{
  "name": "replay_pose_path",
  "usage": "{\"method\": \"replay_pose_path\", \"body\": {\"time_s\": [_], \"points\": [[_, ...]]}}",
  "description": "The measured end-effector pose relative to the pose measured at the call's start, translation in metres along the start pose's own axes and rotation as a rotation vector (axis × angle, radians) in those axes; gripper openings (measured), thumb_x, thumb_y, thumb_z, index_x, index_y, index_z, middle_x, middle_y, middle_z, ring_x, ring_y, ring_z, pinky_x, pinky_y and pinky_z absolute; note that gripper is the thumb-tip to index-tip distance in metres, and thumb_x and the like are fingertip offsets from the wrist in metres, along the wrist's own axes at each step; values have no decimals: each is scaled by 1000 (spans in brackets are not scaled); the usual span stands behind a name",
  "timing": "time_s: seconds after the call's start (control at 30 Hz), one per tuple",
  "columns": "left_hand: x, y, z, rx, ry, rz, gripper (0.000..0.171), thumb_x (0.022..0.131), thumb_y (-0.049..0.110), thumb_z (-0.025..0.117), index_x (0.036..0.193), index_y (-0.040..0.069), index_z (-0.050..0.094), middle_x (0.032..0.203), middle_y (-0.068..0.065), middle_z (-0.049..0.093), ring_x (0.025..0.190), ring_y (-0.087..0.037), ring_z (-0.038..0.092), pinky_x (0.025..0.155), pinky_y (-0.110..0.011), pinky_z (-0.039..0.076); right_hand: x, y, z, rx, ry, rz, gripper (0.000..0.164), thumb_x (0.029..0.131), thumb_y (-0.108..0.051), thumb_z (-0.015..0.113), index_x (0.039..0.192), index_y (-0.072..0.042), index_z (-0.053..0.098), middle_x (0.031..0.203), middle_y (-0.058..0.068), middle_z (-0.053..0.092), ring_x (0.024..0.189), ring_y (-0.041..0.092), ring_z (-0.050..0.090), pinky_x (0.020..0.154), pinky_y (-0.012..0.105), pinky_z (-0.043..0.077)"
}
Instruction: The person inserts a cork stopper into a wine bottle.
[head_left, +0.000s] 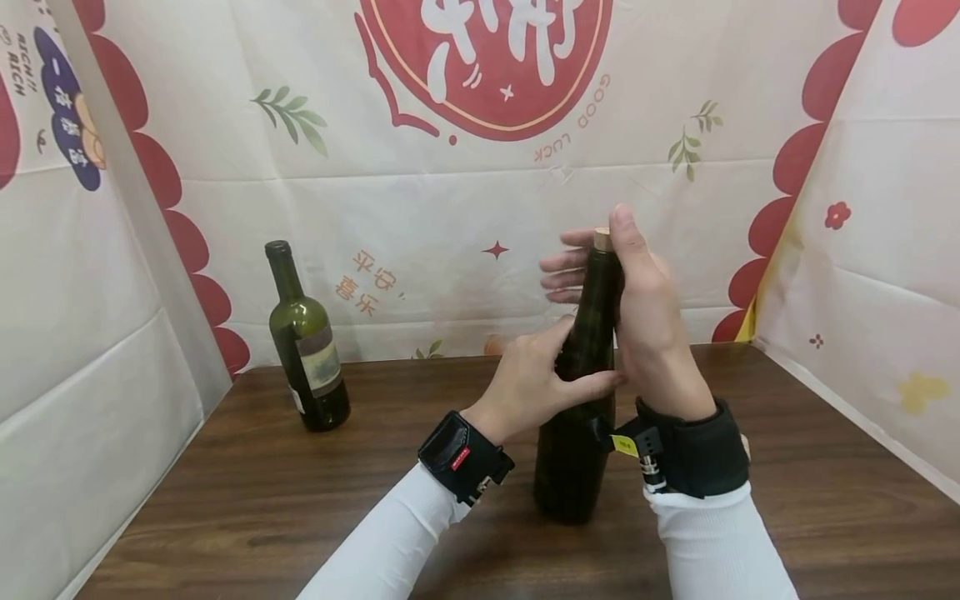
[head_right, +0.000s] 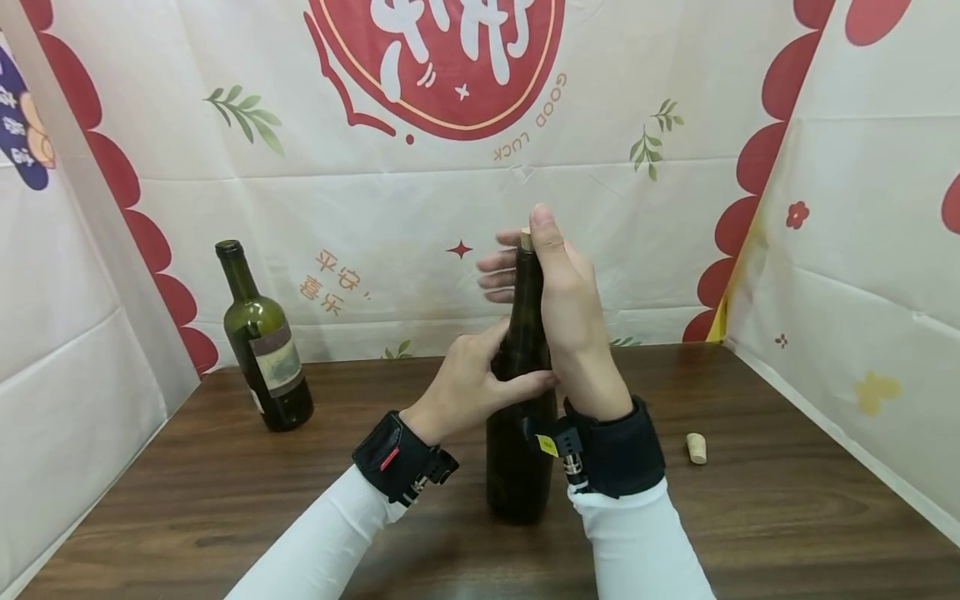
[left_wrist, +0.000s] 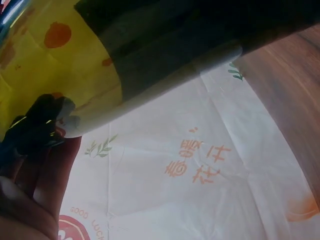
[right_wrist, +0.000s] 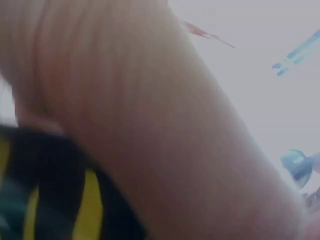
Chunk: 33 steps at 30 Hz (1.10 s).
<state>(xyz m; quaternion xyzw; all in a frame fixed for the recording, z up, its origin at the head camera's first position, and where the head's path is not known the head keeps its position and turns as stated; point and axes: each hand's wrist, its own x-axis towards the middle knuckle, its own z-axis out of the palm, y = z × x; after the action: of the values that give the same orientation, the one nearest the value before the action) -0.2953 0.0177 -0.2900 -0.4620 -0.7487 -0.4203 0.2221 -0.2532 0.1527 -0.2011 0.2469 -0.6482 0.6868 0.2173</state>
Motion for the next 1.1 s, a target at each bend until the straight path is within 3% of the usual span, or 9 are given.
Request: {"method": "replay_pose_path", "body": {"time_s": [0.13, 0.23, 0.33, 0.53, 1.1], "points": [[-1, -3, 1, -26, -10, 6, 35, 93, 23, 85, 119, 7, 67, 85, 1, 70, 74, -5, 61, 66, -19, 50, 3, 6, 0, 106, -57, 69, 64, 109, -59, 41, 106, -2, 70, 87, 10, 76, 74, 27, 72, 74, 39, 61], [-2, -4, 1, -33, -14, -1, 39, 93, 23, 84, 123, 6, 67, 86, 0, 71, 74, -5, 62, 66, -18, 51, 4, 9, 1, 167, -60, 87, 62, 108, -59, 44, 84, -6, 66, 70, 7, 66, 59, 23, 62, 60, 37, 59], [-2, -5, 1, -35, -13, -7, 40, 94, 23, 84, 126, 4, 68, 91, -3, 74, 76, -4, 65, 68, -17, 53, 6, 11, 2, 193, -58, 83, 61, 107, -57, 45, 73, -8, 58, 61, 6, 54, 50, 21, 51, 50, 34, 52], [-3, -5, 0, 10, 3, -11, 46, 93, 23, 84, 131, 4, 64, 94, -5, 74, 78, -6, 66, 70, -15, 52, 7, 14, 6, 195, -38, 55, 59, 108, -52, 44, 68, -10, 52, 56, 4, 45, 45, 20, 41, 45, 31, 46], [-1, -6, 2, 10, -8, -30, 41, 93, 22, 84, 125, 4, 66, 91, -4, 73, 76, -4, 64, 70, -14, 51, 9, 12, 9, 174, 22, 39, 53, 107, -43, 43, 65, -10, 49, 54, 3, 43, 41, 21, 38, 43, 33, 45]]}}
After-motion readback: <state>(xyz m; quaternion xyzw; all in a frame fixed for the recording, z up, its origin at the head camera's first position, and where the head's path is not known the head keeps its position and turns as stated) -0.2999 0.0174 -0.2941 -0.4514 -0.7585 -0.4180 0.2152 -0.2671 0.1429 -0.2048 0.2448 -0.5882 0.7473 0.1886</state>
